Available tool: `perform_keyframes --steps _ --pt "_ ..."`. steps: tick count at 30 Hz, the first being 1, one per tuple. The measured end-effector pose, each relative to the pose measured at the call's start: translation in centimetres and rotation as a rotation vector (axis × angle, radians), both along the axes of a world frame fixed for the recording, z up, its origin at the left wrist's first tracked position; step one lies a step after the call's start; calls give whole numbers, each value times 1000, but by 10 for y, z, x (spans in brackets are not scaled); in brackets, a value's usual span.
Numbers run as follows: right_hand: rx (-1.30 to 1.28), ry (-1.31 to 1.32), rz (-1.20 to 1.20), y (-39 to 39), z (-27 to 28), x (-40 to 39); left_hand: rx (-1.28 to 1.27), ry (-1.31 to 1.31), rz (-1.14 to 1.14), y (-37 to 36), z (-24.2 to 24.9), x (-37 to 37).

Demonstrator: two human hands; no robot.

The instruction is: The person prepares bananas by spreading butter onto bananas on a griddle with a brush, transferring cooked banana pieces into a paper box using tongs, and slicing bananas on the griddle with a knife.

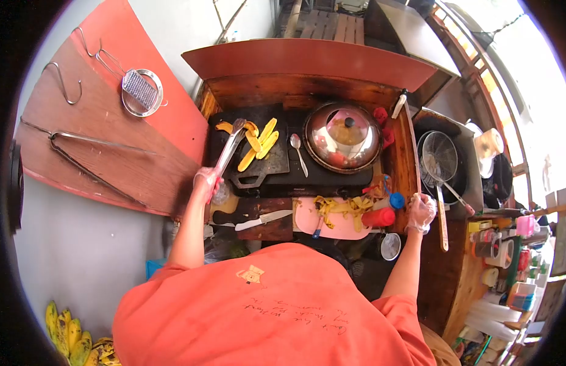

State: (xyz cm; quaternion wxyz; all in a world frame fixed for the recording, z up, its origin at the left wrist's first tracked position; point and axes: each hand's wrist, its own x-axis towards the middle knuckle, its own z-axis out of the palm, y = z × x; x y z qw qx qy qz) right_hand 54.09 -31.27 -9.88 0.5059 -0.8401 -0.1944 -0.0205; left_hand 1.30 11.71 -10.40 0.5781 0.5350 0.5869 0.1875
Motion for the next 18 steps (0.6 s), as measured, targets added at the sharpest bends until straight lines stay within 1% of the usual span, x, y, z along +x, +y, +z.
perform_keyframes --steps 2,4,6,8,9,11,14,15,17,18 --pt "-22 -4 -6 -4 -2 2 -13 -19 -1 10 0 20" --pt "15 -32 0 -3 -8 5 30 98 26 11 9 37" --pt "24 -25 11 -5 -11 7 30 125 62 7 14 42" --pt "35 -12 15 -7 -12 7 33 172 151 2 20 41" --pt "13 -42 14 -6 -11 6 33 177 147 -1 23 39" --pt "-40 -79 18 -5 -8 4 26 82 227 -9 28 32" --pt "-94 -127 28 -3 0 -1 5 68 206 -9 24 26" --pt "-3 -18 28 0 4 -6 2 71 211 -7 18 23" --pt "-35 -14 27 -2 1 -1 122 250 82 -3 2 15" --pt "-66 -13 21 -3 -1 0 117 257 88 -12 10 14"
